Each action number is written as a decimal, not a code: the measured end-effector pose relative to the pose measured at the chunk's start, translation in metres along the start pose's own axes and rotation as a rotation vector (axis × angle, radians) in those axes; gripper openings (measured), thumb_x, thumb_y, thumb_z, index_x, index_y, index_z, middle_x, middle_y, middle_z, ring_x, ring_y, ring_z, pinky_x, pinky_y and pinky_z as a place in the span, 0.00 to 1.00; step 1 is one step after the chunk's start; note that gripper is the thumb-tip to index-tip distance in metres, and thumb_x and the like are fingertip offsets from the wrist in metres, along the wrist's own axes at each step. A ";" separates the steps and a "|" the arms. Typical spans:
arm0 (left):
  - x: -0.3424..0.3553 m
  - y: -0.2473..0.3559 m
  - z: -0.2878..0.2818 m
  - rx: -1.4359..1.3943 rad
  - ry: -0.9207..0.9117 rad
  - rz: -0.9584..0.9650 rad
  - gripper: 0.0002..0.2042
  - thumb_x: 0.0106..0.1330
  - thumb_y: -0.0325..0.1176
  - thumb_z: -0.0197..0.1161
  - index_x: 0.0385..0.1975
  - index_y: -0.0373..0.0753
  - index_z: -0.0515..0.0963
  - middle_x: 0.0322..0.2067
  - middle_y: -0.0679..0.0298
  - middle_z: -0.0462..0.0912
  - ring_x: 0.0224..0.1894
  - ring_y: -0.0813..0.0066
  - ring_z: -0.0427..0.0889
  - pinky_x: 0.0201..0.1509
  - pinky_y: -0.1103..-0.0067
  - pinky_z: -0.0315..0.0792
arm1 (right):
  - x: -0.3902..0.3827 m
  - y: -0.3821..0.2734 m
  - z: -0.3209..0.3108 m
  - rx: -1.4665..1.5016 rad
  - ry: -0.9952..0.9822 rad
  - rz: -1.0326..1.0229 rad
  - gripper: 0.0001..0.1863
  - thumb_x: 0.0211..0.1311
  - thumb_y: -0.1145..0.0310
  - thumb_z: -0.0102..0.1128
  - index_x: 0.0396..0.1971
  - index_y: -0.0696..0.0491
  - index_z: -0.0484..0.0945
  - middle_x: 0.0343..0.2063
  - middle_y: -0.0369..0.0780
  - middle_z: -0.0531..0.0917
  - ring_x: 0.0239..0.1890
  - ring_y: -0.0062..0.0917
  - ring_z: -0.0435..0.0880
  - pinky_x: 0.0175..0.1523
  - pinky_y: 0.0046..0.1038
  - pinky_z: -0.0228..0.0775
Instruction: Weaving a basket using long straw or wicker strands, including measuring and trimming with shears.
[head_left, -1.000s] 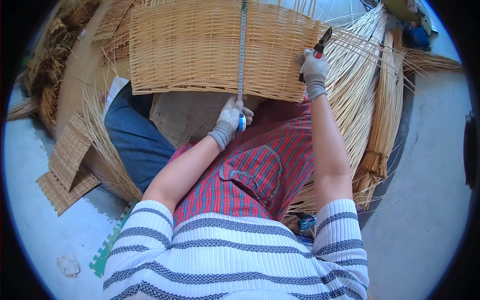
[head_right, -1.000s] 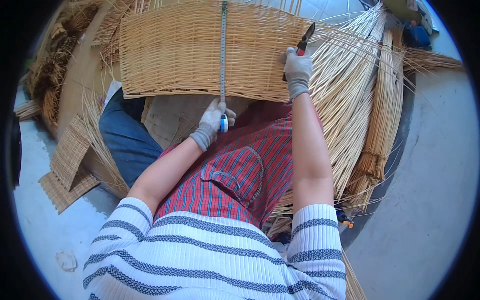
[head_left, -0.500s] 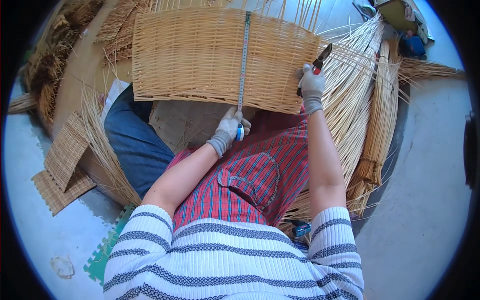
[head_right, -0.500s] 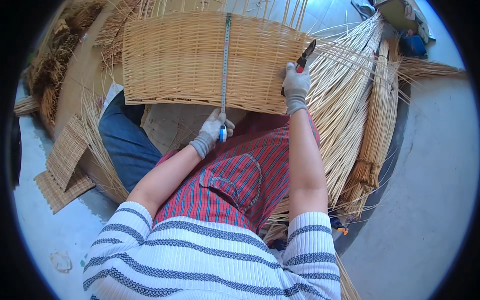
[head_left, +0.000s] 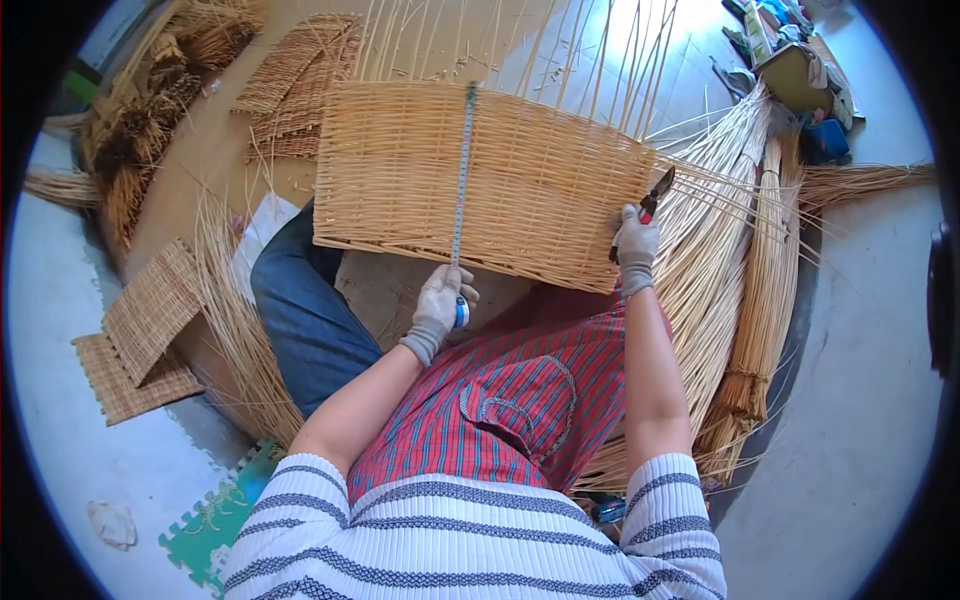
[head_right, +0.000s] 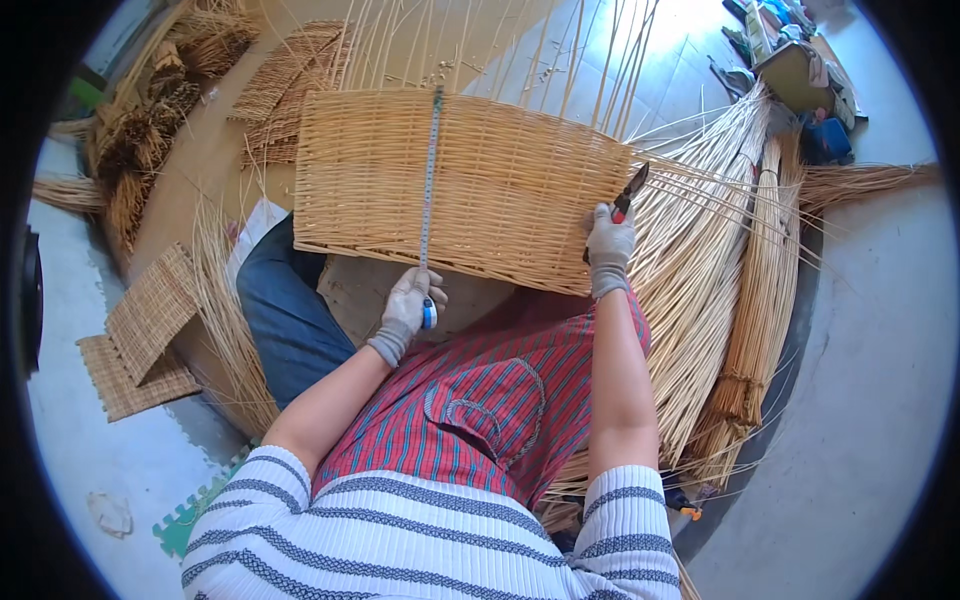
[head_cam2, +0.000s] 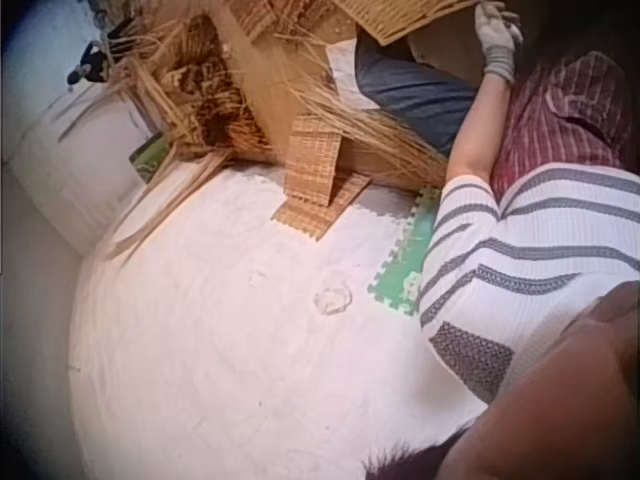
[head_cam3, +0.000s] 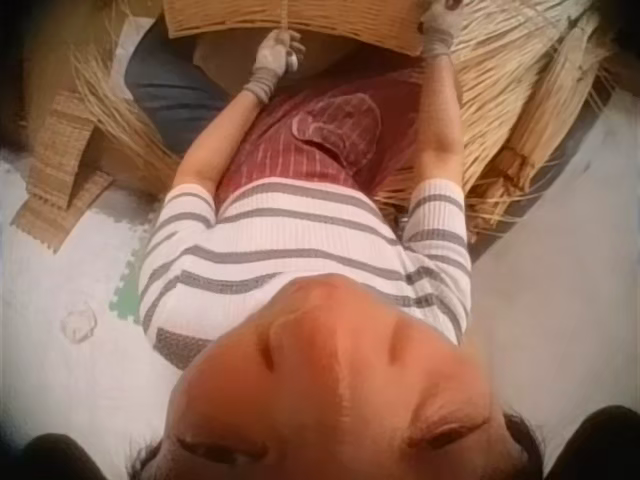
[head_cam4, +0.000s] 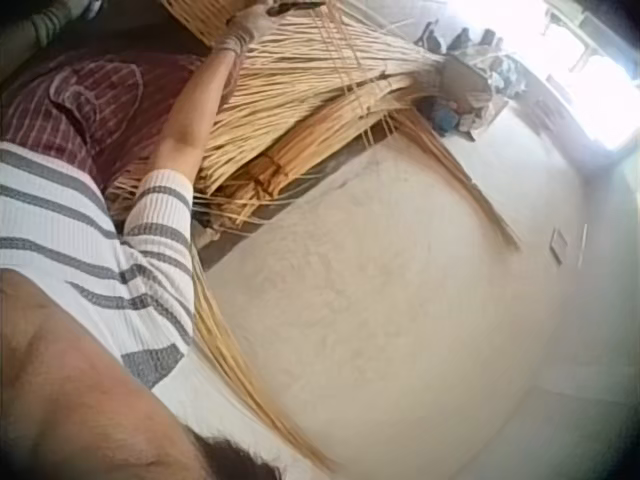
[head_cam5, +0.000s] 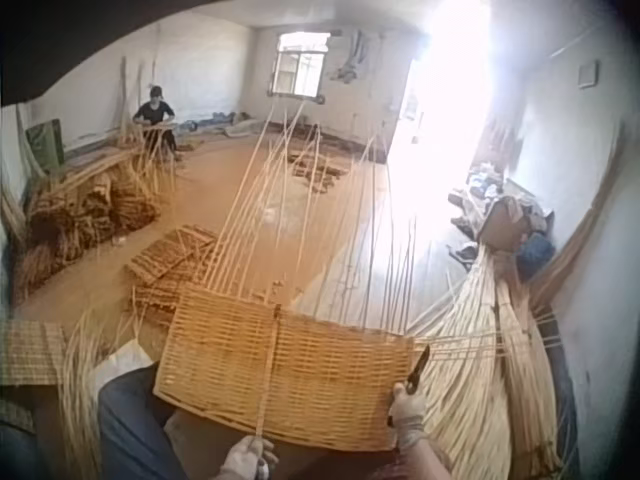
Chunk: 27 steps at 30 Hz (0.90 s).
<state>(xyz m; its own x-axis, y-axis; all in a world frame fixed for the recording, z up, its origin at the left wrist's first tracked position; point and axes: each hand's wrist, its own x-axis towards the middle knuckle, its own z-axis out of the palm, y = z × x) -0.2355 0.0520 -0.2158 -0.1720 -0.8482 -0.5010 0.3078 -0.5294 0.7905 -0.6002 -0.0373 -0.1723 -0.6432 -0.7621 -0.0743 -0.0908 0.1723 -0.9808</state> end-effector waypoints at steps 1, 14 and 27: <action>-0.002 0.006 -0.007 0.019 0.015 -0.006 0.16 0.86 0.46 0.51 0.44 0.40 0.79 0.26 0.63 0.86 0.22 0.77 0.82 0.26 0.79 0.77 | 0.000 0.000 0.000 0.002 0.006 -0.009 0.11 0.76 0.69 0.64 0.52 0.55 0.78 0.32 0.36 0.87 0.28 0.23 0.88 0.33 0.29 0.83; 0.014 0.016 -0.024 0.160 -0.076 -0.199 0.17 0.86 0.45 0.50 0.62 0.39 0.68 0.30 0.57 0.86 0.24 0.71 0.86 0.30 0.74 0.83 | 0.029 0.026 -0.008 -0.392 0.109 -0.083 0.17 0.70 0.60 0.69 0.49 0.57 0.83 0.35 0.44 0.90 0.38 0.37 0.91 0.46 0.37 0.81; 0.017 -0.014 -0.029 0.121 -0.041 -0.121 0.16 0.86 0.45 0.50 0.58 0.40 0.74 0.31 0.59 0.88 0.26 0.73 0.86 0.28 0.76 0.80 | -0.009 0.008 -0.007 -0.178 0.069 -0.101 0.10 0.74 0.69 0.63 0.50 0.55 0.79 0.32 0.33 0.82 0.28 0.19 0.80 0.35 0.27 0.75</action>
<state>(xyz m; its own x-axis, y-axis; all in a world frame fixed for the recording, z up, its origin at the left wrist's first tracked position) -0.2156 0.0458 -0.2454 -0.2400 -0.7770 -0.5820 0.1680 -0.6237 0.7634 -0.6009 -0.0247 -0.1779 -0.6738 -0.7378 0.0409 -0.2863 0.2096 -0.9349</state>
